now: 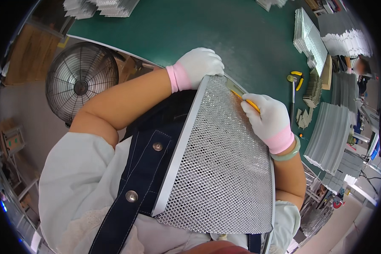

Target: The person assembles air filters by placing a mesh sheet onto a plastic frame and securing it with white plastic strips. They use a yellow scraper to press the mesh into the frame and a hot glue gun to seal the edges. The completed units are stacked on the table.

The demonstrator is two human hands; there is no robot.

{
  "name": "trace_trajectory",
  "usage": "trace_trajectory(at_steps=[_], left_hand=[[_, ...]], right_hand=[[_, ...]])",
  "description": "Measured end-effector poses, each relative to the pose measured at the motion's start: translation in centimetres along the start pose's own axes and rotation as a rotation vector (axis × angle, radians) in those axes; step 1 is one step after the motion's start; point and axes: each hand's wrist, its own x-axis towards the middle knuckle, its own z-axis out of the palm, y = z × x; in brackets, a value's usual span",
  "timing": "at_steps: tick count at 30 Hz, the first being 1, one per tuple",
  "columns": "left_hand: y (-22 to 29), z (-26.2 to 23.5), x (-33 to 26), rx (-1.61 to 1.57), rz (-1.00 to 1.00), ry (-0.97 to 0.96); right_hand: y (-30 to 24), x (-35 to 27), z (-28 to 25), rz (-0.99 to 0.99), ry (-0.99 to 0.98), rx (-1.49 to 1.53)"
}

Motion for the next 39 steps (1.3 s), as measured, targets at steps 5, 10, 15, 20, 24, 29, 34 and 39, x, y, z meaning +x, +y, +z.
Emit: trace_trajectory(at_steps=[5, 10, 15, 20, 24, 29, 34, 39], left_hand=[[0.1, 0.1, -0.2, 0.051, -0.017, -0.038], [-0.1, 0.6, -0.4, 0.071, 0.000, 0.010], [-0.2, 0.7, -0.5, 0.064, -0.007, 0.031], [-0.2, 0.6, -0.3, 0.060, -0.009, 0.015], [-0.3, 1.1, -0.5, 0.070, -0.002, 0.067], [-0.2, 0.8, -0.4, 0.038, 0.004, 0.080], [-0.3, 1.0, -0.4, 0.050, -0.004, 0.065], [-0.2, 0.9, -0.3, 0.042, -0.016, 0.061]], right_hand=[[0.0, 0.3, -0.1, -0.119, -0.138, -0.037], [-0.1, 0.8, -0.2, -0.128, -0.127, -0.005], [-0.5, 0.5, 0.6, 0.012, 0.037, -0.029], [-0.2, 0.1, 0.0, 0.076, 0.065, 0.042], [-0.5, 0.9, 0.0, 0.005, -0.007, 0.016], [-0.3, 0.9, 0.0, 0.019, 0.011, -0.018], [-0.1, 1.0, -0.3, 0.020, -0.008, -0.013], [-0.2, 1.0, -0.2, 0.046, 0.027, -0.016]])
